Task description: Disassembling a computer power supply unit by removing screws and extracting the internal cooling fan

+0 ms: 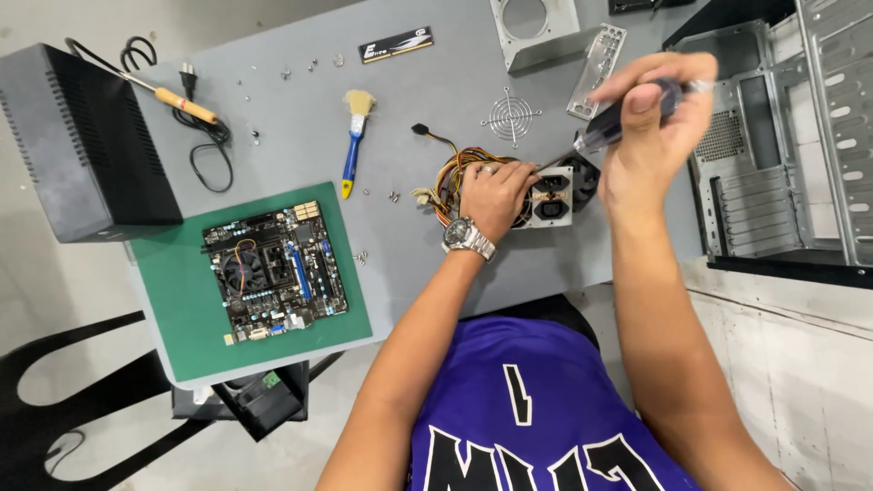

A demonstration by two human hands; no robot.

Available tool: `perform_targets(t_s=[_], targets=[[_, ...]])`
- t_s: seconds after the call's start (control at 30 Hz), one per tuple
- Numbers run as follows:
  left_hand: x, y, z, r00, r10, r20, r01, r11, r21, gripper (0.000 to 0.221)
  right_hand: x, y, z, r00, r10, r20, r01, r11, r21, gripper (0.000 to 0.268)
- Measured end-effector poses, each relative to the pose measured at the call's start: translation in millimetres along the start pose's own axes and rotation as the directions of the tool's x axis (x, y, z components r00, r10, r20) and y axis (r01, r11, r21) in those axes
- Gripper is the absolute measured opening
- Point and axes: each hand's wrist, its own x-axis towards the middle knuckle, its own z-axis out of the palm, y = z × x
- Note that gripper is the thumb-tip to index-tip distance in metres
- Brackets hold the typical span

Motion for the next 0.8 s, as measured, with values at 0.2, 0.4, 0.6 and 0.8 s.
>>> perform_targets(t_s=[0.2,0.4,0.6,0.8], targets=[[-5.6,-8.1,4.9,0.995,-0.017,0.101,0.031,0.990,-0.138,0.021,0.1,-21.9,-20.0,0.922,0.316,0.224,-0.358,0.915,0.183,0.058],[-2.6,-6.9,-0.6,0.989,-0.040,0.140,0.065,0.982,-0.180,0.020,12.2,-1.9,-40.3,0.854,0.117,0.507,-0.323,0.882,0.341,0.048],[-1.3,-6.3,0.9,0.993,-0.051,0.109,0.069,0.983,-0.167,0.017,-4.7,1.1,-21.9,1.000,0.004,-0.002,-0.004,0.993,0.121,0.040],[-0.1,-4.9,-0.4,0.992,-0.035,0.122,0.050,0.991,-0.121,0.017,-16.0,-10.7,-30.2,0.927,0.316,0.202,-0.349,0.925,0.153,0.070]])
